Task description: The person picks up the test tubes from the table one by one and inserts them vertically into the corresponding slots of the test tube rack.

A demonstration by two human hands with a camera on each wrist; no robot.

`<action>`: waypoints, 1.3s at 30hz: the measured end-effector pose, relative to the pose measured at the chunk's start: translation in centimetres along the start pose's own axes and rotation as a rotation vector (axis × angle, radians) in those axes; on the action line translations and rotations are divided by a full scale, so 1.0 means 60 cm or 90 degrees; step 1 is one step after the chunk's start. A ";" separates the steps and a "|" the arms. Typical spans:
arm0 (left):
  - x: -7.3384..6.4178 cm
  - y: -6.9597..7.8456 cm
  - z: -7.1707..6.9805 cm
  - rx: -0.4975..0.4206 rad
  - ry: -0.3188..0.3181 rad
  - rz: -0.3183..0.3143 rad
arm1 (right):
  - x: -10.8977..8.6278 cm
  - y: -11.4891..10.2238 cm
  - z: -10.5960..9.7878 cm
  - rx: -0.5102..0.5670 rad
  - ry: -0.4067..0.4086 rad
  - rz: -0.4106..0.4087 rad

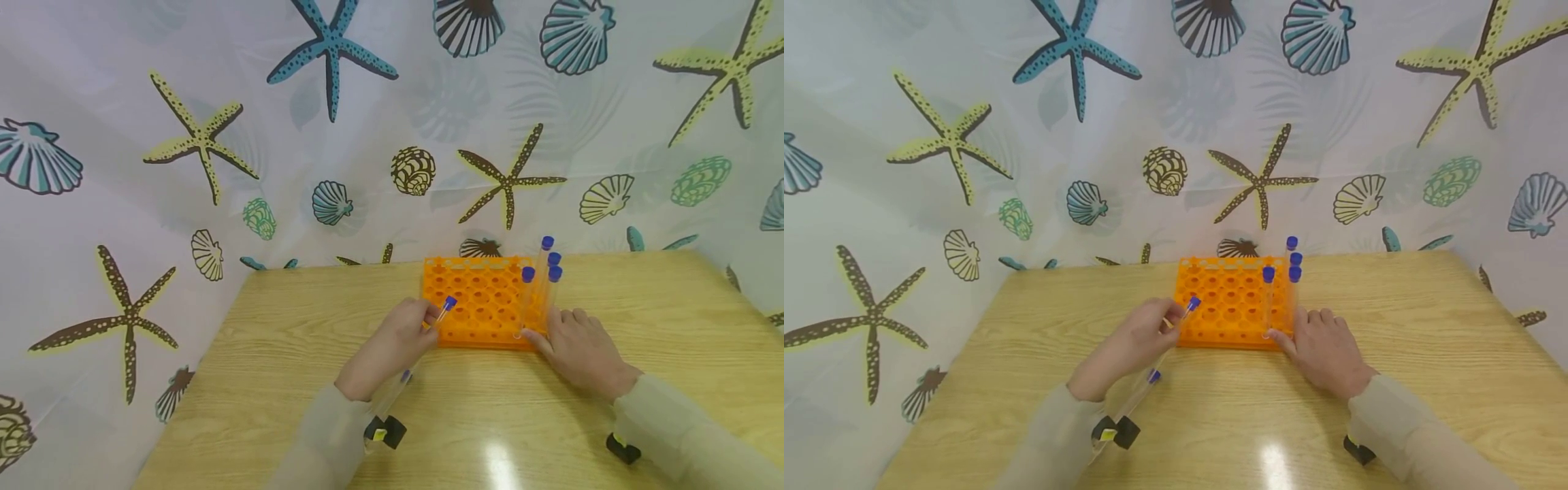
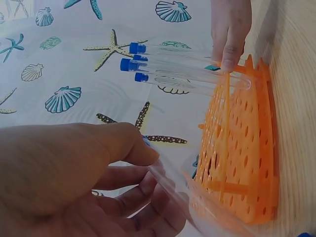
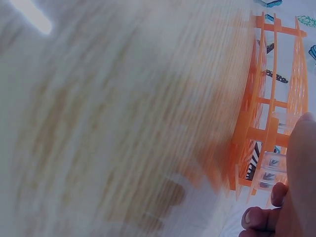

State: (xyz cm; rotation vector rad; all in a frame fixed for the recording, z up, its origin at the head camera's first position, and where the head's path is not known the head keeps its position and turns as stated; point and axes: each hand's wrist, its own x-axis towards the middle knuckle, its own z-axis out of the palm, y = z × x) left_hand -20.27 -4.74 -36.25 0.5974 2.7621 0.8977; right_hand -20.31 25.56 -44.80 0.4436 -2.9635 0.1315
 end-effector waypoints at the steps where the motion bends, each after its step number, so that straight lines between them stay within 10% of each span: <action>1: 0.003 0.003 0.000 -0.004 0.002 0.001 | 0.000 0.000 0.000 -0.001 0.002 -0.001; 39: 0.111 0.086 0.045 -0.129 0.247 0.227 | -0.001 -0.002 -0.001 -0.019 0.005 0.013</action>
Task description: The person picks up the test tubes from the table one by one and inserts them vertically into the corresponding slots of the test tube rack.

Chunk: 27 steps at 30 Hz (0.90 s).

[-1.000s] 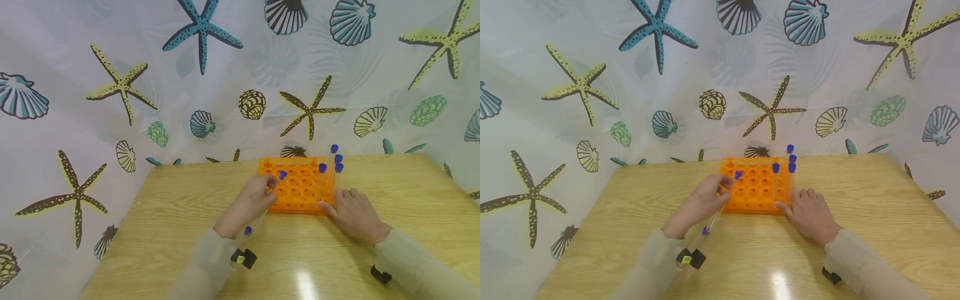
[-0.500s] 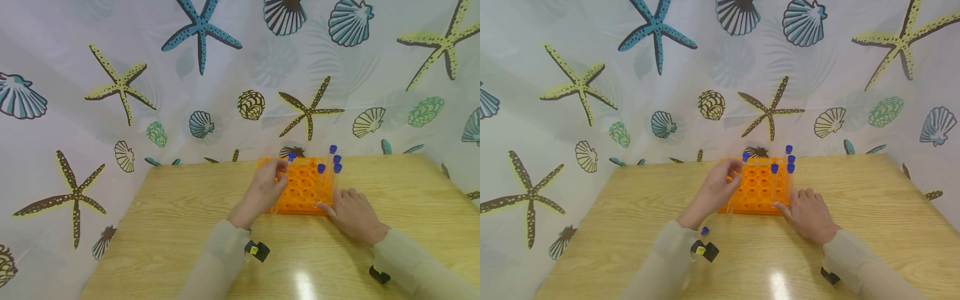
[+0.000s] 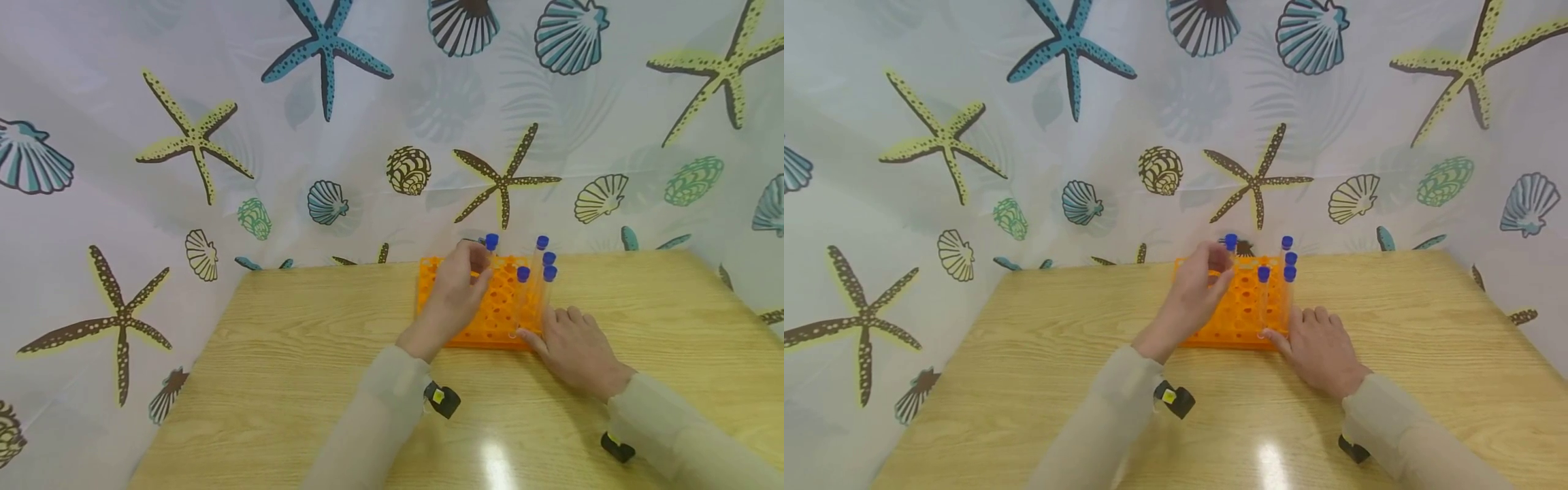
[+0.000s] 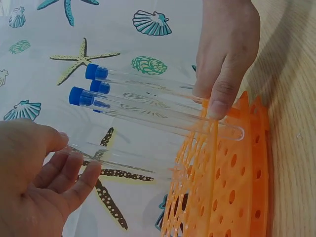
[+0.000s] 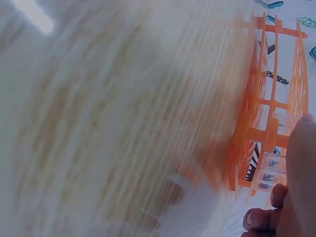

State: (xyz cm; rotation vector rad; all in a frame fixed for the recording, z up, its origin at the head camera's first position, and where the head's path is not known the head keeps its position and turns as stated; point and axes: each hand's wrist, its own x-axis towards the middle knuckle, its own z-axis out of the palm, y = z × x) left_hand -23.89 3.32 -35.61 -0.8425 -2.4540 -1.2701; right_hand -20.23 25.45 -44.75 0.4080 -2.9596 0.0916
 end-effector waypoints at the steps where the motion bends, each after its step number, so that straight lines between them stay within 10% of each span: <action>1: 0.003 0.000 0.002 0.003 0.006 0.012 | 0.000 0.000 -0.001 0.002 -0.002 0.001; 27: 0.023 -0.001 0.069 0.000 -0.010 -0.055 | 0.001 0.002 0.000 0.008 -0.005 -0.002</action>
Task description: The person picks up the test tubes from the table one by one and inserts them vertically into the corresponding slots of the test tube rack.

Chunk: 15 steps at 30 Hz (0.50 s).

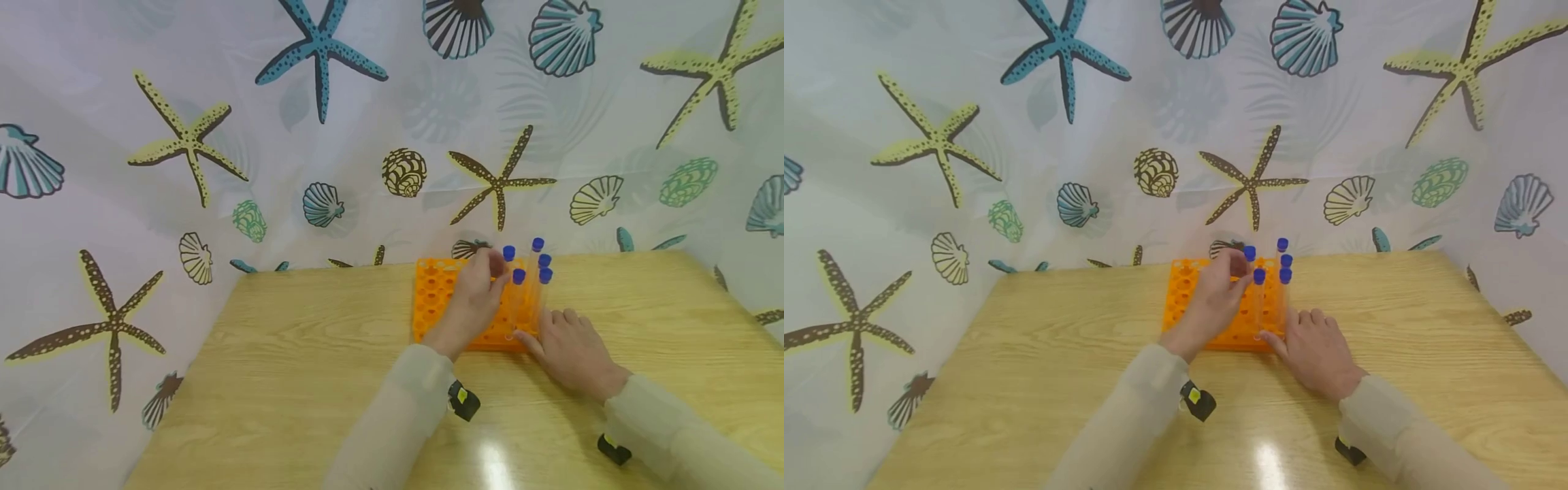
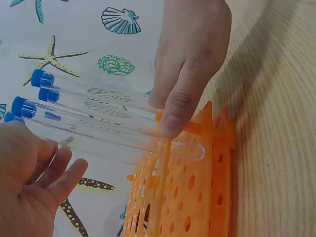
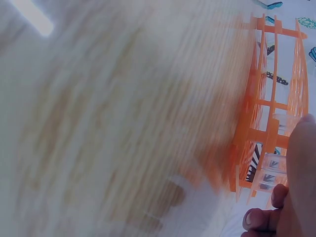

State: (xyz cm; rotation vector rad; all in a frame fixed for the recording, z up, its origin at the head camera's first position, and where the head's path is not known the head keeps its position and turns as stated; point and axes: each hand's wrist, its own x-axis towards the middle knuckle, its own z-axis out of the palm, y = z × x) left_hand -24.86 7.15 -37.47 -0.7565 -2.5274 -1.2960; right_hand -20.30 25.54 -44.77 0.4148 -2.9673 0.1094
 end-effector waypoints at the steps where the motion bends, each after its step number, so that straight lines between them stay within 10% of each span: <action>1: -0.001 -0.001 0.003 0.000 -0.003 -0.007 | -0.001 -0.001 0.001 -0.001 0.001 -0.001; 11: 0.001 -0.001 0.017 0.107 -0.049 -0.037 | 0.005 -0.010 0.001 0.002 0.019 -0.012; 15: 0.000 -0.008 0.018 0.133 -0.135 -0.072 | 0.002 -0.011 -0.001 -0.007 0.023 -0.010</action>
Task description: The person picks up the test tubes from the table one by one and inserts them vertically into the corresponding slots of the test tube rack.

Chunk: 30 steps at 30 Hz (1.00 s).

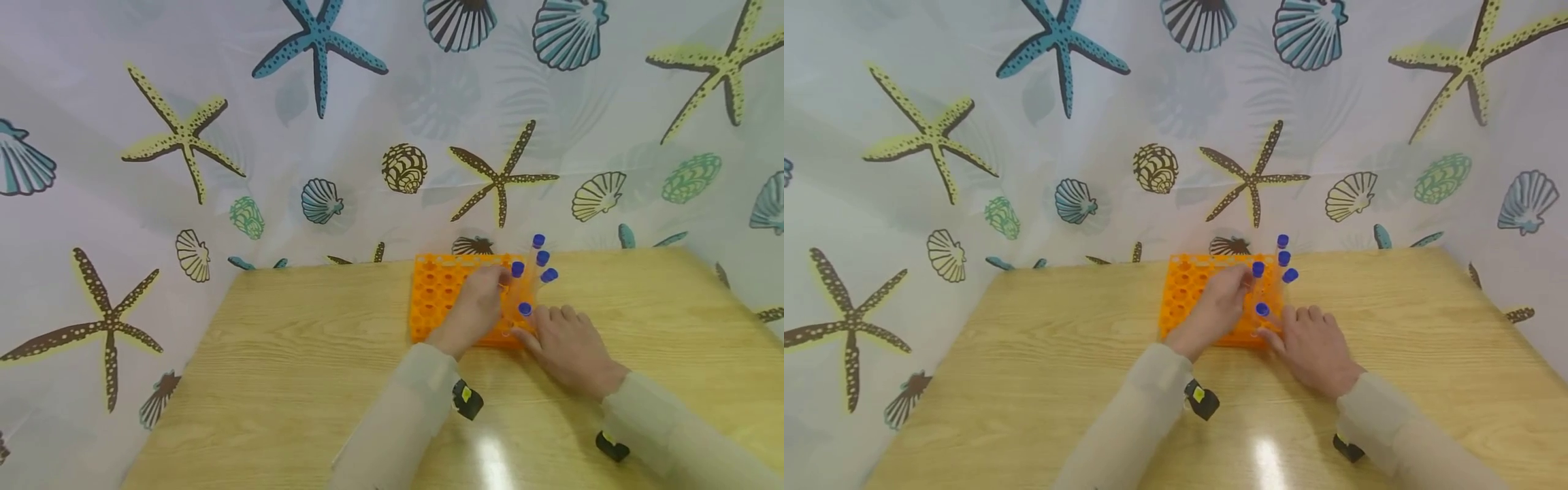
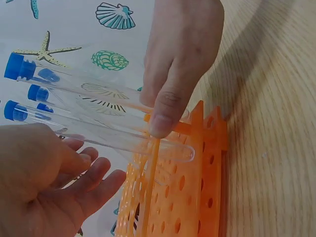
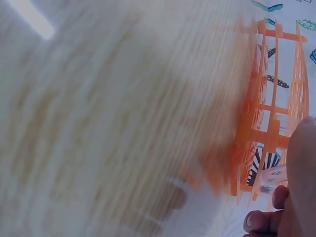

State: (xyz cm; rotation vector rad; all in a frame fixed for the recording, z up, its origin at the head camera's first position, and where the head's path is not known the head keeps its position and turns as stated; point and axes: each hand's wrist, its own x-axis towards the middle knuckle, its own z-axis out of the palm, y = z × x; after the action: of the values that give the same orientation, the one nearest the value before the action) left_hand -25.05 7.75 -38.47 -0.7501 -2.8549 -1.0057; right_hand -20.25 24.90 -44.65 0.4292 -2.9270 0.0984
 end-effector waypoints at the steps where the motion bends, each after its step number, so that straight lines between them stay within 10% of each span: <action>1: 0.000 -0.001 0.001 0.001 -0.026 -0.009 | -0.001 0.000 -0.001 0.000 -0.002 -0.001; 13: 0.007 -0.015 0.016 -0.089 -0.096 -0.004 | -0.001 0.002 -0.003 -0.004 0.001 -0.002; 23: 0.017 -0.024 0.037 -0.040 -0.048 0.058 | -0.001 0.003 0.005 -0.009 0.005 0.000; 30: 0.015 -0.021 0.034 -0.111 -0.018 0.001 | -0.002 0.006 0.006 -0.005 0.002 0.005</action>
State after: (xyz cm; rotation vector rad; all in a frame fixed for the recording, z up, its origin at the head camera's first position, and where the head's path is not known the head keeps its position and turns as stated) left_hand -26.15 8.55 -40.65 -0.7820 -2.8160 -1.2666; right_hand -20.27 25.25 -45.02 0.4158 -2.9248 0.0898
